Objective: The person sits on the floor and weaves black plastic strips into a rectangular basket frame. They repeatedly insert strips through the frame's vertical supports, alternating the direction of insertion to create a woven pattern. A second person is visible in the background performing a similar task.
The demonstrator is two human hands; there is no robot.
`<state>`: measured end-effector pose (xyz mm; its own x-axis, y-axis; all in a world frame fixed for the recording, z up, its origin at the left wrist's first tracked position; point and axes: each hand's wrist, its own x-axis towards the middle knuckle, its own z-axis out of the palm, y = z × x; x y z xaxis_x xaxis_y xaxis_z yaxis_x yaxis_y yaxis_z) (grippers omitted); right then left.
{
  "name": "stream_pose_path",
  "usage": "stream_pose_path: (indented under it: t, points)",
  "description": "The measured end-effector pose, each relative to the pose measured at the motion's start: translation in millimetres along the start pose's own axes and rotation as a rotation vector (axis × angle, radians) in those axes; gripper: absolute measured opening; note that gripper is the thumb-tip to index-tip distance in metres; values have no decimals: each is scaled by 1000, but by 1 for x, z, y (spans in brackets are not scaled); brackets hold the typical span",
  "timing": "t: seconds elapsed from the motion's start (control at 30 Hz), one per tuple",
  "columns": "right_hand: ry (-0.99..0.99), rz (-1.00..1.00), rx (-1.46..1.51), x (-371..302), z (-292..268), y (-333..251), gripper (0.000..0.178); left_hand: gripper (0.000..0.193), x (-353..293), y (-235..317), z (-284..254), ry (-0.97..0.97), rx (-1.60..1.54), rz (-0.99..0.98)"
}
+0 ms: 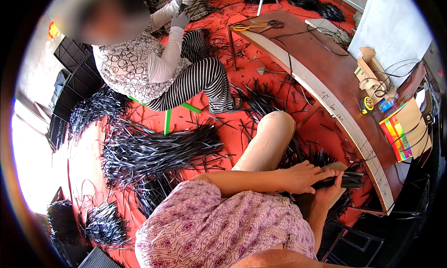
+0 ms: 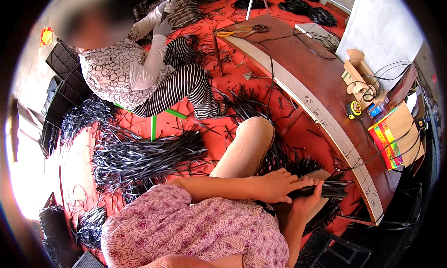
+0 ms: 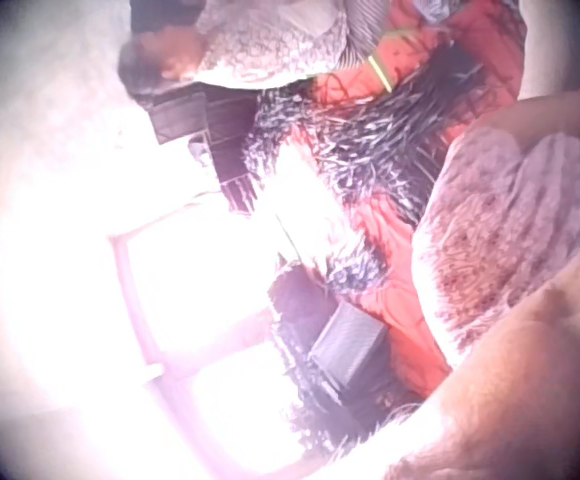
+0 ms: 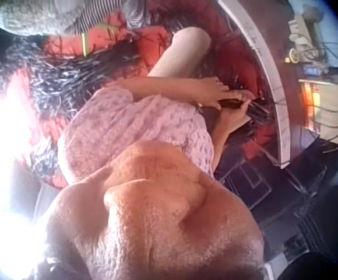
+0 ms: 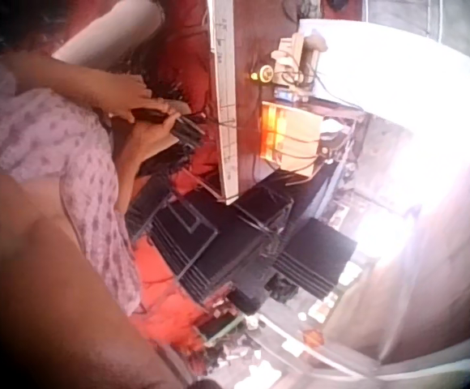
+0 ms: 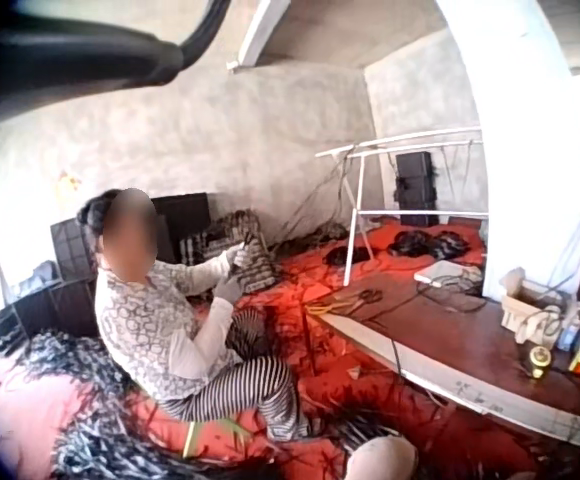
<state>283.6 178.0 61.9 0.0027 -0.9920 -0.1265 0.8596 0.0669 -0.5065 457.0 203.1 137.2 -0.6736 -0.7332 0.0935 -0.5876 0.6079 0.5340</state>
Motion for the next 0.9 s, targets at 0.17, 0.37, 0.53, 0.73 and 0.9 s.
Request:
stream_pose_path:
  t: [0.17, 0.37, 0.53, 0.73, 0.9]
  points:
    - [-127, 80, 115, -2, 9, -10, 27, 89, -7, -13, 25, 187, -259, -71]
    - [-290, 132, 64, -25, 30, -32, 27, 54, -40, -38, -50, 681, -123, -93]
    - [-167, 67, 39, -43, -1, -46, 27, 74, -100, -132, -160, 1541, 474, -457]
    - [-120, 46, 165, -50, -41, -57, 26, 117, -215, -164, -263, 1645, 1255, -804]
    - [-104, 49, 159, -42, -51, -54, 29, 119, -240, -152, -294, 1715, 1375, -990]
